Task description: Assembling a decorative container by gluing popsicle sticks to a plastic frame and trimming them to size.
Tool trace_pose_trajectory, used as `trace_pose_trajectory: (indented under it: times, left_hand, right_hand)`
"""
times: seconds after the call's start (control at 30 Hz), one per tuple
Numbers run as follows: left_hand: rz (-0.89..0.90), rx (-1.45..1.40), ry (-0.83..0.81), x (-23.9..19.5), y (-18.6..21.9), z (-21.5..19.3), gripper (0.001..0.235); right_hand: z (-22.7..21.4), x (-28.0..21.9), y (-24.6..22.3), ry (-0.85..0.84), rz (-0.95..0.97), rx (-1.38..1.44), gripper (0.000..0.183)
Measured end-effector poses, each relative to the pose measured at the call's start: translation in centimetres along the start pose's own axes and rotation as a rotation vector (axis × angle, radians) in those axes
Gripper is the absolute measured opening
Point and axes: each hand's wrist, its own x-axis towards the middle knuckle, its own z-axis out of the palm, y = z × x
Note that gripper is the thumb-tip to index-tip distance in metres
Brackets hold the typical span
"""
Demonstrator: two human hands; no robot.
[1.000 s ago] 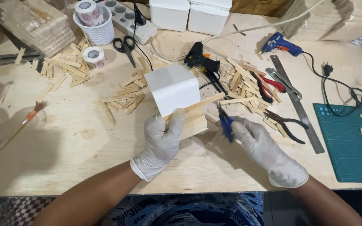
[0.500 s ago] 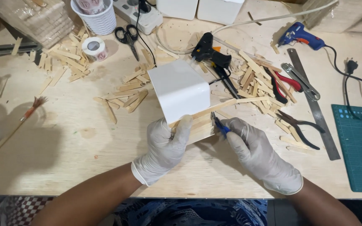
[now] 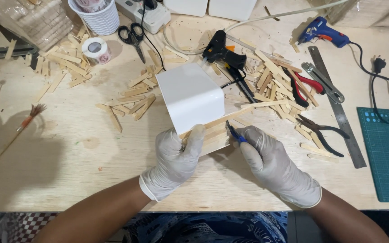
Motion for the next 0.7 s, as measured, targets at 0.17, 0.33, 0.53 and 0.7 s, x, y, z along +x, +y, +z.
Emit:
trace_pose_trajectory:
  times: [0.17,0.33,0.53,0.7]
  left_hand:
    - [-0.018,0.000,-0.009,-0.2,-0.2,0.0,0.012]
    - [-0.006,-0.020,-0.037,-0.1,0.3,-0.1,0.013]
    - [0.004,-0.004,-0.042,-0.4,0.3,0.0,0.014]
    - [-0.006,-0.040,-0.051,-0.4,0.6,-0.1,0.014]
  right_hand:
    - [0.2,-0.3,1.0,-0.003,0.026,-0.038,0.038]
    - [0.5,-0.6,0.8,0.021,0.058,-0.054,0.036]
    - [1.2,-0.9,0.9,0.108,0.011,-0.104,0.041]
    - [1.7,-1.0,1.5,0.169,-0.044,-0.130,0.039]
